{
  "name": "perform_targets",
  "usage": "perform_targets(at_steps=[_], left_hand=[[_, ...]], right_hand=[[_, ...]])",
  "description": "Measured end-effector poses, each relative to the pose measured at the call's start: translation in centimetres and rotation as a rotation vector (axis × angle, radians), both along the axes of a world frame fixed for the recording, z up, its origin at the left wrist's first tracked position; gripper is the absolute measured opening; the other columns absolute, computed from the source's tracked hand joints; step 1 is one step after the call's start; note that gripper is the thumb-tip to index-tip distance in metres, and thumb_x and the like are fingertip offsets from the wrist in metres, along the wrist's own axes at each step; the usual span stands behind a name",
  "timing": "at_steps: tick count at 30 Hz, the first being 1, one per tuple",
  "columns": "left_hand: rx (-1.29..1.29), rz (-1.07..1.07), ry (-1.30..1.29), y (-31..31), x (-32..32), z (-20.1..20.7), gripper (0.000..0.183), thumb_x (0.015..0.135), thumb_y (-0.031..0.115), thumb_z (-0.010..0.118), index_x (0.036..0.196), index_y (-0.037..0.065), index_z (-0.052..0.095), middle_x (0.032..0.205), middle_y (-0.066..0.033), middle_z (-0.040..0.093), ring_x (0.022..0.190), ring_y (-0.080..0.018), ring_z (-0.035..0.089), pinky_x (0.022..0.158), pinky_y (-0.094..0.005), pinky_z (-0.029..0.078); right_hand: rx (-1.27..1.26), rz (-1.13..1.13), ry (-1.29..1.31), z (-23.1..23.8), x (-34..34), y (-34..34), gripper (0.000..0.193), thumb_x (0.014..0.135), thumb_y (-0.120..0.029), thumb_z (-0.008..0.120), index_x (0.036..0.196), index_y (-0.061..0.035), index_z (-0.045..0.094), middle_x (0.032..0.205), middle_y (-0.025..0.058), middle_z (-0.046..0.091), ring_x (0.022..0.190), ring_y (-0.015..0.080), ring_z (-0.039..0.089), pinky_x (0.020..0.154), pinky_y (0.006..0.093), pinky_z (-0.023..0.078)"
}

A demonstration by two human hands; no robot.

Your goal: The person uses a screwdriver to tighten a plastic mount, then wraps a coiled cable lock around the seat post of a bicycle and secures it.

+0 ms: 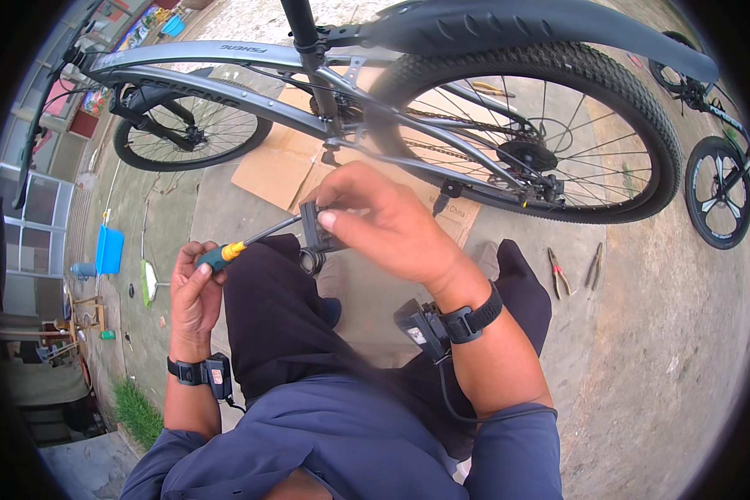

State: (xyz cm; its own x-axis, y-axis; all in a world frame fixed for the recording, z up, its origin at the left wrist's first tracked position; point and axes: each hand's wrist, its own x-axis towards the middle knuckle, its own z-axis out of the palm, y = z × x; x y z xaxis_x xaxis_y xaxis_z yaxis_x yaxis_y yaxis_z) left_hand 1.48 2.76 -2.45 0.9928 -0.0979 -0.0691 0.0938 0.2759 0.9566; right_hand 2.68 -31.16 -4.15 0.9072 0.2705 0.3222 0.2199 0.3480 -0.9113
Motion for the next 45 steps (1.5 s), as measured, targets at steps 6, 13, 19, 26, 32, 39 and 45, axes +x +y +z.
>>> perform_targets(at_steps=[6,13,19,26,32,39,45], left_hand=[[0.015,0.006,-0.019,-0.2,-0.1,0.0,0.034,0.088,0.006,0.07,0.118,0.005,0.055,0.115,-0.0128,0.062,0.088,-0.0172,0.061,0.074,-0.0277,0.051],[-0.09,-0.118,0.117,1.4,0.1,0.0,0.032,0.095,0.016,0.064,0.122,0.004,0.051,0.111,-0.0134,0.062,0.086,-0.0191,0.063,0.064,-0.0252,0.05],[-0.026,0.148,-0.008,-1.5,-0.4,0.4,0.033,0.097,0.021,0.063,0.123,0.004,0.051,0.103,-0.0121,0.064,0.083,-0.0178,0.063,0.064,-0.0243,0.049],[0.007,-0.048,0.092,0.5,-0.1,0.4,0.036,0.097,0.023,0.063,0.124,0.005,0.05,0.101,-0.0118,0.064,0.078,-0.0179,0.063,0.06,-0.0236,0.048],[0.022,-0.005,0.093,0.0,0.0,1.4,0.031,0.098,0.02,0.061,0.123,0.006,0.051,0.102,-0.0101,0.063,0.073,-0.0159,0.06,0.055,-0.0229,0.045],[0.051,0.158,-0.094,-1.6,0.1,1.5,0.036,0.1,0.03,0.058,0.123,0.004,0.05,0.102,-0.0108,0.061,0.071,-0.0156,0.058,0.052,-0.0228,0.042],[-0.064,-0.253,0.135,1.8,0.6,2.3,0.039,0.098,0.029,0.061,0.126,0.004,0.049,0.105,-0.0129,0.062,0.08,-0.0175,0.06,0.058,-0.023,0.046]], right_hand=[[0.004,0.018,0.02,0.4,-0.1,-0.1,0.013,0.097,-0.008,0.061,0.107,-0.0068,0.054,0.116,0.0105,0.065,0.1,0.0132,0.06,0.085,0.0301,0.053],[0.014,0.004,0.023,0.3,-0.1,-0.2,0.013,0.096,-0.009,0.062,0.106,-0.007,0.054,0.115,0.0106,0.065,0.098,0.013,0.06,0.083,0.0297,0.053],[0.029,0.02,0.03,0.2,0.0,0.1,0.013,0.097,-0.009,0.061,0.106,-0.0073,0.053,0.115,0.0104,0.065,0.099,0.0129,0.06,0.084,0.0296,0.052],[0.043,0.006,0.024,0.1,0.0,-0.1,0.014,0.096,-0.008,0.061,0.107,-0.008,0.052,0.115,0.0101,0.065,0.1,0.0125,0.059,0.084,0.0292,0.052],[0.058,0.023,0.037,0.1,0.0,-0.2,0.014,0.096,-0.007,0.061,0.106,-0.0087,0.051,0.115,0.0105,0.065,0.1,0.0126,0.059,0.084,0.0292,0.052],[0.062,0.019,0.013,-0.3,0.2,-0.2,0.015,0.096,-0.006,0.059,0.107,-0.0091,0.05,0.116,0.0105,0.065,0.101,0.0124,0.059,0.084,0.0285,0.051],[0.095,0.028,0.071,0.5,0.0,-0.4,0.015,0.095,-0.005,0.059,0.108,-0.0069,0.053,0.112,0.006,0.062,0.103,0.0114,0.058,0.084,0.0276,0.05]])
